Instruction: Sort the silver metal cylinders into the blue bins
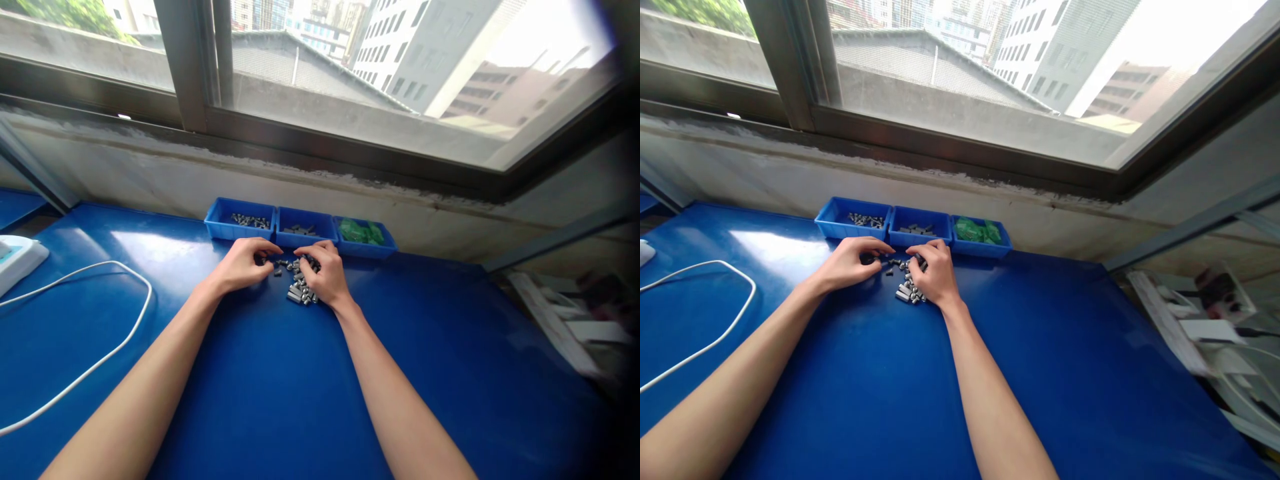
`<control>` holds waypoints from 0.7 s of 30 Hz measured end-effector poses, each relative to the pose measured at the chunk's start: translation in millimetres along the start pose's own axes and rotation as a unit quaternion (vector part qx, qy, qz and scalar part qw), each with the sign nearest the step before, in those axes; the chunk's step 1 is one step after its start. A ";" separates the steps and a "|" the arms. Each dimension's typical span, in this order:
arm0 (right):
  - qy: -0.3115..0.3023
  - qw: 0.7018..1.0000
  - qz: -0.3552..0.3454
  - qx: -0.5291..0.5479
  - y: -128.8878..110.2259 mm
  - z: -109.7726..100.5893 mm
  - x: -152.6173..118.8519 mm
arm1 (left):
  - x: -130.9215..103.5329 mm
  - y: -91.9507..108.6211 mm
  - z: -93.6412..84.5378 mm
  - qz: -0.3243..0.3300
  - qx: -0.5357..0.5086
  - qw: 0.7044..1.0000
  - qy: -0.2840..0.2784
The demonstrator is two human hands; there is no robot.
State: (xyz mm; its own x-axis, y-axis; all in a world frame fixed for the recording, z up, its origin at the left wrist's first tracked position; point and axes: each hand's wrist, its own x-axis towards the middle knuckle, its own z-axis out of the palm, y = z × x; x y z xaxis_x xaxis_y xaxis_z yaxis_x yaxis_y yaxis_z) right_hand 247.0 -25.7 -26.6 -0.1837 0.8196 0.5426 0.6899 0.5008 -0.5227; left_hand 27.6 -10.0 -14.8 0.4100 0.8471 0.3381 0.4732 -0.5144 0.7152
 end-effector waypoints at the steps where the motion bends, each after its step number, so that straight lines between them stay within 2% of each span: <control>1: 0.002 1.000 0.001 0.003 0.1 0.0 0.0 | -0.7 -1.1 -4.8 0.013 0.031 0.999 -0.004; 3: 0.005 1.000 0.002 0.007 0.7 0.1 -0.2 | -2.3 -4.7 -12.1 0.030 0.072 0.997 -0.006; 6: 0.007 1.000 0.005 0.008 1.8 0.3 -0.4 | -4.1 -10.7 -15.8 0.036 0.081 0.996 -0.017; 21: 0.006 1.000 0.009 0.027 0.0 -2.4 0.7 | -1.6 -20.9 -7.8 0.025 0.040 0.999 -0.001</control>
State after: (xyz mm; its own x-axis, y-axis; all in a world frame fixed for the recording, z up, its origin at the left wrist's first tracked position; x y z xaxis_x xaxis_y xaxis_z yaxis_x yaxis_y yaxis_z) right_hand 248.5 -25.8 -24.7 -0.1631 0.8256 0.5401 0.6548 0.5001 -0.5667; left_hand 11.0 0.5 -25.5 0.4358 0.8202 0.3706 0.5130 -0.5647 0.6465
